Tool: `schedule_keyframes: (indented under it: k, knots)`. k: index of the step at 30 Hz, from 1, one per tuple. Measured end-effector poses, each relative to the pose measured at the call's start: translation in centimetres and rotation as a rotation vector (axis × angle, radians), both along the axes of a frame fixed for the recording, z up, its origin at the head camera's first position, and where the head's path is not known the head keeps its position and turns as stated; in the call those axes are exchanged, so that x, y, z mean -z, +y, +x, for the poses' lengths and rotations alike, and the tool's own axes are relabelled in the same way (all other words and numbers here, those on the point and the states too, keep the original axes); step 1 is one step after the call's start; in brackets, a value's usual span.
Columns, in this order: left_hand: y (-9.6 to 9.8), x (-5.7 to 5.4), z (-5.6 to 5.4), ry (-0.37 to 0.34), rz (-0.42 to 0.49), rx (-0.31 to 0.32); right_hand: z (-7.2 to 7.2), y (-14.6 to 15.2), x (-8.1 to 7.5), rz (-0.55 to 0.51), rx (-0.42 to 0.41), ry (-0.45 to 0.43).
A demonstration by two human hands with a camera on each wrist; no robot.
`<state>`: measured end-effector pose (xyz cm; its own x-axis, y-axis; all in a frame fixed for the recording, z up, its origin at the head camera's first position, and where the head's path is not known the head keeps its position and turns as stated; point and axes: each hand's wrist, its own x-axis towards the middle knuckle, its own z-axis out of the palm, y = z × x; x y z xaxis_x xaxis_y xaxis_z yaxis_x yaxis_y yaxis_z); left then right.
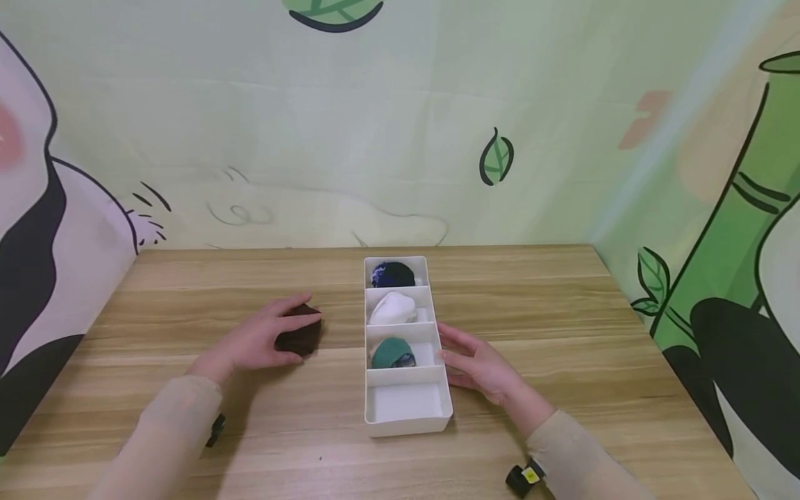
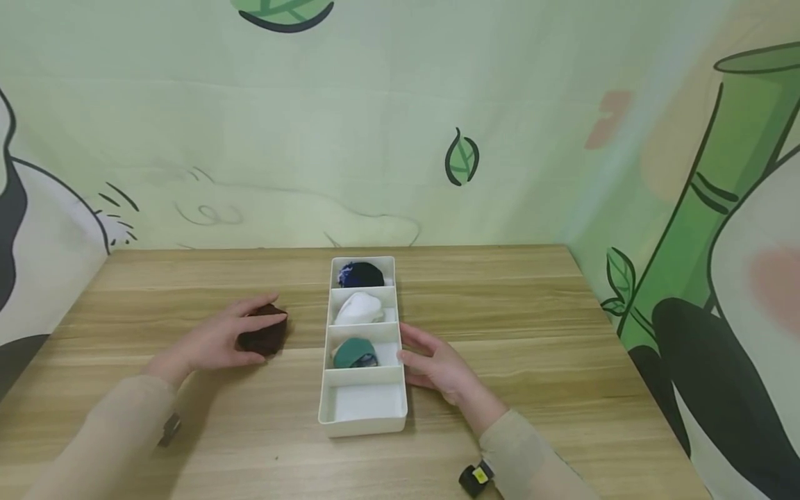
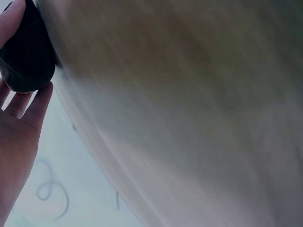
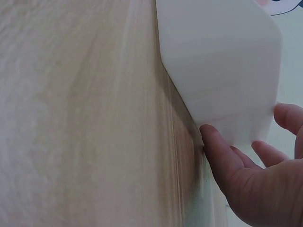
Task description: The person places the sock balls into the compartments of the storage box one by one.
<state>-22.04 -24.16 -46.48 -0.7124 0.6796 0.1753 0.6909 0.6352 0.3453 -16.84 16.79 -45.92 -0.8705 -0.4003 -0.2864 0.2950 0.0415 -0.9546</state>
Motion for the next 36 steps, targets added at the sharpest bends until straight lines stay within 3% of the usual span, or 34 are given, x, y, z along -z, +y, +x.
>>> schedule_keyframes:
  k: [15, 30, 36]
  knots:
    - [0.2, 0.2, 0.0, 0.003, -0.043, -0.051, 0.0, 0.0, 0.1, -0.003, 0.001, -0.001]
    - [0.8, 0.0, 0.6, 0.007, 0.01, -0.064, -0.1, 0.0, 0.1, 0.015, 0.007, -0.006]
    - [1.5, -0.5, 1.0, 0.001, 0.044, -0.081, -0.1, 0.0, 0.1, 0.016, 0.004, -0.005]
